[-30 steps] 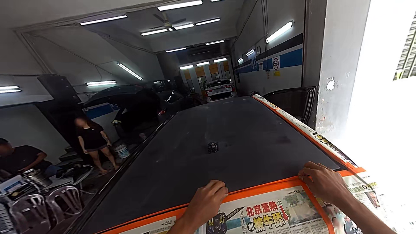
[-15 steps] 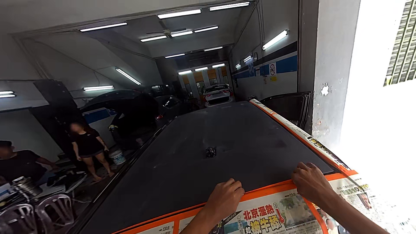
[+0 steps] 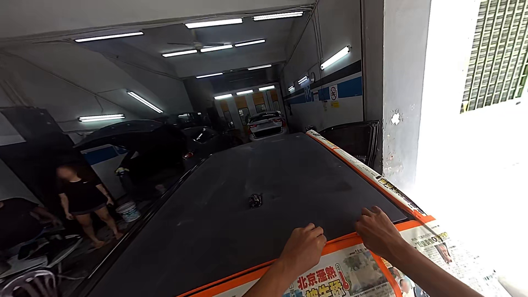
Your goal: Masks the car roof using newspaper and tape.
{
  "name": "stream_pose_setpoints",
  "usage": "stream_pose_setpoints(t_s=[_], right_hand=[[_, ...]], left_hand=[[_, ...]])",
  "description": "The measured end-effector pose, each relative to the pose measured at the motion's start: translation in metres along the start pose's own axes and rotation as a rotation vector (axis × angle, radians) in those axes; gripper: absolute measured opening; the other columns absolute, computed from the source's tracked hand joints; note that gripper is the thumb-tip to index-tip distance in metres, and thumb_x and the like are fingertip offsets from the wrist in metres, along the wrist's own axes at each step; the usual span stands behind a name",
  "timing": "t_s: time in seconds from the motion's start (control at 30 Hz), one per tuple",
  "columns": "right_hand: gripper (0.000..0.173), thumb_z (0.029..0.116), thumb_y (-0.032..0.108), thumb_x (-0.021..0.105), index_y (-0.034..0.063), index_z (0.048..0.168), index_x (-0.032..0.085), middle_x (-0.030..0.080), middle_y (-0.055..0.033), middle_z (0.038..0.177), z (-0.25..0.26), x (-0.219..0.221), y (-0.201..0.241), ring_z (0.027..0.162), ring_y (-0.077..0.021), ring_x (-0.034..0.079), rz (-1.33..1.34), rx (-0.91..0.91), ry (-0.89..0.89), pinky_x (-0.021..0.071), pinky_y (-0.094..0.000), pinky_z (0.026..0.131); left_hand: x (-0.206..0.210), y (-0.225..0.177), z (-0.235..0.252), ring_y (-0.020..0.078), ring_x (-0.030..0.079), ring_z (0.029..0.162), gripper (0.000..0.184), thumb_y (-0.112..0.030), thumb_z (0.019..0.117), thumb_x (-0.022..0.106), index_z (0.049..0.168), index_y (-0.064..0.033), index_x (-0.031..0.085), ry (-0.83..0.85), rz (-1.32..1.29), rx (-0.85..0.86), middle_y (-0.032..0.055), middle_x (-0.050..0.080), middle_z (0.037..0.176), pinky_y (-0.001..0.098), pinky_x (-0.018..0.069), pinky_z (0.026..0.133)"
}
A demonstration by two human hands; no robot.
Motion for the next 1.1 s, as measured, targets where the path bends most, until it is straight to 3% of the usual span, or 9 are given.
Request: stream_pose_setpoints(t_s=[0.23,0.37,0.6,0.77,0.87,1.0,1.1], right_hand=[[0.018,0.0950,0.001,0.055,0.0013,0.105,0.071,0.071,-0.0167,0.111,0.000,-0.006,0.000,0.120,-0.0380,0.060,0.026,0.025,0.032,0.0431,-0.0577,0.100],[0.017,0.0962,0.007,0.056,0.0041,0.104,0.071,0.071,-0.0161,0.110,0.000,-0.003,-0.008,0.119,-0.0371,0.061,0.073,0.049,0.024,0.0466,-0.0551,0.092],[0.025,0.0996,0.025,0.058,0.0089,0.110,0.073,0.070,-0.0138,0.120,-0.005,0.004,-0.023,0.120,-0.0359,0.062,0.280,0.160,0.025,0.0503,-0.0582,0.089],[0.029,0.1004,0.036,0.058,0.0256,0.121,0.075,0.074,-0.0097,0.117,-0.020,0.024,-0.051,0.113,-0.0336,0.067,0.521,0.273,0.040,0.0506,-0.0611,0.091],[0.028,0.1017,0.039,0.057,0.0228,0.115,0.076,0.075,-0.0090,0.108,-0.029,0.039,-0.070,0.107,-0.0321,0.069,0.604,0.270,-0.040,0.0512,-0.0587,0.090],[0.028,0.1016,0.036,0.057,0.0211,0.112,0.077,0.072,-0.0054,0.115,-0.028,0.047,-0.084,0.110,-0.0269,0.067,0.641,0.287,-0.090,0.0515,-0.0555,0.093],[0.026,0.1007,0.035,0.058,0.0216,0.111,0.078,0.072,-0.0057,0.116,-0.024,0.044,-0.082,0.111,-0.0291,0.066,0.576,0.314,-0.074,0.0508,-0.0573,0.091]], left_hand=[[-0.012,-0.025,0.051,0.0307,0.063,0.117,0.029,-0.022,0.1046,0.049,0.110,-0.0055,0.072,0.282,-0.075,-0.141,0.0104,0.069,0.119,0.0506,0.0530,0.087],[-0.015,-0.038,0.077,0.0329,0.061,0.120,0.027,-0.020,0.1010,0.052,0.111,-0.0024,0.070,0.381,-0.072,-0.178,0.0136,0.067,0.124,0.0549,0.0510,0.090],[-0.013,-0.055,0.109,0.0355,0.062,0.120,0.031,-0.027,0.0955,0.063,0.110,-0.0005,0.069,0.425,-0.101,-0.250,0.0173,0.067,0.123,0.0587,0.0496,0.092],[-0.011,-0.053,0.114,0.0341,0.063,0.118,0.030,-0.028,0.0965,0.061,0.112,-0.0046,0.071,0.450,-0.127,-0.273,0.0156,0.068,0.122,0.0595,0.0497,0.091],[-0.011,-0.051,0.114,0.0325,0.064,0.116,0.028,-0.028,0.0969,0.059,0.110,-0.0063,0.072,0.441,-0.135,-0.279,0.0141,0.070,0.119,0.0584,0.0501,0.090],[-0.011,-0.050,0.117,0.0329,0.064,0.116,0.031,-0.032,0.0981,0.058,0.110,-0.0064,0.072,0.452,-0.129,-0.288,0.0144,0.070,0.118,0.0583,0.0498,0.090],[-0.011,-0.050,0.118,0.0325,0.065,0.116,0.032,-0.034,0.0980,0.058,0.110,-0.0074,0.072,0.467,-0.118,-0.303,0.0140,0.070,0.118,0.0581,0.0498,0.090]])
Point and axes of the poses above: each hand's wrist, its own z-axis towards the middle knuckle, its own x-axis out of the palm, y = z × x, the point moved 2 cm from there along z, towards the middle knuckle
